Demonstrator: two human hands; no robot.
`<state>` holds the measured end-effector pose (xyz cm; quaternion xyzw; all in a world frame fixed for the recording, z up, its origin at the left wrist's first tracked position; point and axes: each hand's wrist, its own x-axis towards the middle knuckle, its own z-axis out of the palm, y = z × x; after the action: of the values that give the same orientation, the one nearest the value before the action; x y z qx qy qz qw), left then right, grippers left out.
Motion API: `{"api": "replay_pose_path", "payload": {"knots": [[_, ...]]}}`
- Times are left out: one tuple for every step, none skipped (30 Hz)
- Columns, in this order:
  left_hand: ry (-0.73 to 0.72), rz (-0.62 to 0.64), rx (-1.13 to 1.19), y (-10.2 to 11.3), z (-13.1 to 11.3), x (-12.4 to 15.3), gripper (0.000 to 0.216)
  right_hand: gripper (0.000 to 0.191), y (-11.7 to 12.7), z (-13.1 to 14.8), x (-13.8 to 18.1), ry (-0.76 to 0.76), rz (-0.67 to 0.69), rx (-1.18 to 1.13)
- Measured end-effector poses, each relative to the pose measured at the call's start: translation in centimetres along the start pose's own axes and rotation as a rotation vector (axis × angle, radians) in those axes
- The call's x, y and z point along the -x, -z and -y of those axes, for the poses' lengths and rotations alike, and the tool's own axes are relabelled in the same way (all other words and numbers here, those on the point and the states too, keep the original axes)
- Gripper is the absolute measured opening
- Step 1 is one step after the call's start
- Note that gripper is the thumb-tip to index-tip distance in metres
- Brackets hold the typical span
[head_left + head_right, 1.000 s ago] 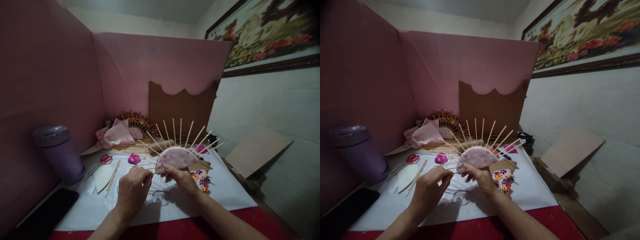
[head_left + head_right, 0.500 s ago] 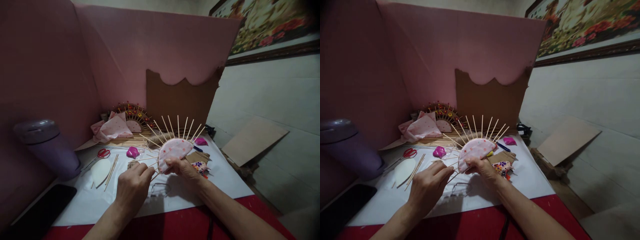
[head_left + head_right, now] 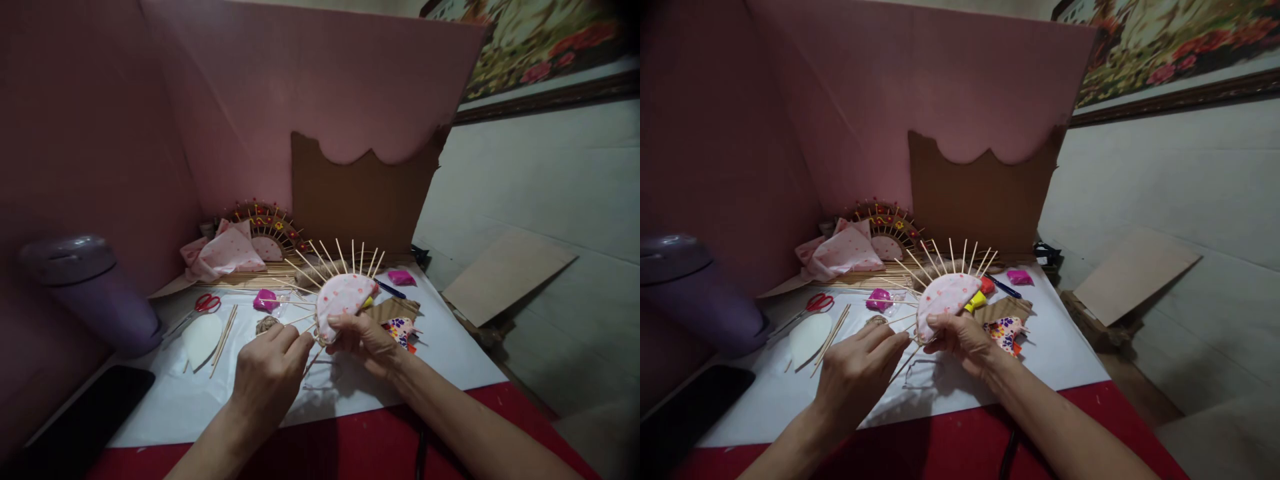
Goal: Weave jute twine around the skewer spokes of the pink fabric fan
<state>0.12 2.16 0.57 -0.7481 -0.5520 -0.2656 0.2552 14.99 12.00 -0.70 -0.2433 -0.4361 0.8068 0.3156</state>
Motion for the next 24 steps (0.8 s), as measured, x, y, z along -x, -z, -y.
{"api": "replay_pose_path", "payload": {"knots": [[-0.003,-0.008,0.002,0.2,0.0,-0.1,0.019,0.014,0.0,0.0,0.0,-0.021,-0.001,-0.010],[-0.010,-0.018,0.009,0.4,0.0,-0.1,0.019,0.013,0.1,-0.1,0.0,-0.044,0.000,-0.023],[-0.018,-0.028,0.018,0.6,0.0,-0.1,0.019,0.012,0.1,-0.1,0.0,-0.072,0.001,-0.034],[-0.026,-0.038,0.028,0.7,0.0,-0.1,0.019,0.011,0.2,-0.1,0.0,-0.095,0.001,-0.045],[-0.035,-0.046,0.038,0.8,0.0,-0.1,0.019,0.011,0.2,-0.2,-0.1,-0.110,0.001,-0.054],[-0.041,-0.050,0.052,0.8,0.1,-0.1,0.020,0.011,0.3,-0.2,-0.1,-0.117,0.000,-0.060],[-0.044,-0.047,0.072,0.8,0.1,-0.1,0.020,0.011,0.3,-0.2,-0.1,-0.120,0.002,-0.062],[-0.045,-0.037,0.095,0.8,0.1,0.0,0.019,0.011,0.4,-0.2,-0.1,-0.121,0.003,-0.062],[-0.045,-0.023,0.121,0.8,0.1,0.0,0.019,0.011,0.4,-0.2,-0.1,-0.127,0.004,-0.061],[-0.046,-0.009,0.152,0.8,0.1,0.0,0.018,0.012,0.4,-0.2,-0.1,-0.137,0.004,-0.061],[-0.046,0.001,0.185,0.8,0.1,-0.1,0.018,0.011,0.4,-0.2,-0.1,-0.151,0.007,-0.063],[-0.045,0.010,0.221,0.9,0.1,-0.1,0.018,0.010,0.4,-0.2,-0.1,-0.162,0.016,-0.066],[-0.038,0.015,0.260,1.0,0.2,-0.2,0.018,0.010,0.5,-0.2,0.0,-0.170,0.031,-0.068],[-0.023,0.024,0.309,1.1,0.2,-0.3,0.018,0.009,0.5,-0.2,0.0,-0.176,0.046,-0.071],[0.000,0.040,0.366,1.3,0.3,-0.4,0.018,0.009,0.5,-0.3,0.0,-0.184,0.059,-0.071],[0.028,0.067,0.428,1.5,0.3,-0.4,0.017,0.008,0.5,-0.3,0.0,-0.189,0.066,-0.067],[0.059,0.103,0.488,1.6,0.4,-0.5,0.015,0.008,0.6,-0.3,0.0,-0.194,0.068,-0.059],[0.087,0.141,0.542,1.8,0.5,-0.6,0.014,0.009,0.6,-0.4,0.1,-0.198,0.068,-0.050],[0.110,0.179,0.585,1.8,0.5,-0.6,0.014,0.009,0.6,-0.5,0.1,-0.202,0.070,-0.042],[0.128,0.208,0.608,1.8,0.6,-0.6,0.014,0.009,0.6,-0.5,0.1,-0.204,0.074,-0.037],[0.145,0.225,0.611,1.8,0.6,-0.6,0.014,0.010,0.6,-0.6,0.1,-0.207,0.079,-0.036],[0.154,0.233,0.601,1.7,0.6,-0.6,0.014,0.010,0.6,-0.6,0.1,-0.213,0.084,-0.038],[0.160,0.235,0.582,1.6,0.5,-0.5,0.014,0.010,0.6,-0.7,0.1,-0.219,0.083,-0.039],[0.161,0.233,0.560,1.4,0.5,-0.5,0.015,0.010,0.6,-0.7,0.1,-0.223,0.077,-0.035]]}}
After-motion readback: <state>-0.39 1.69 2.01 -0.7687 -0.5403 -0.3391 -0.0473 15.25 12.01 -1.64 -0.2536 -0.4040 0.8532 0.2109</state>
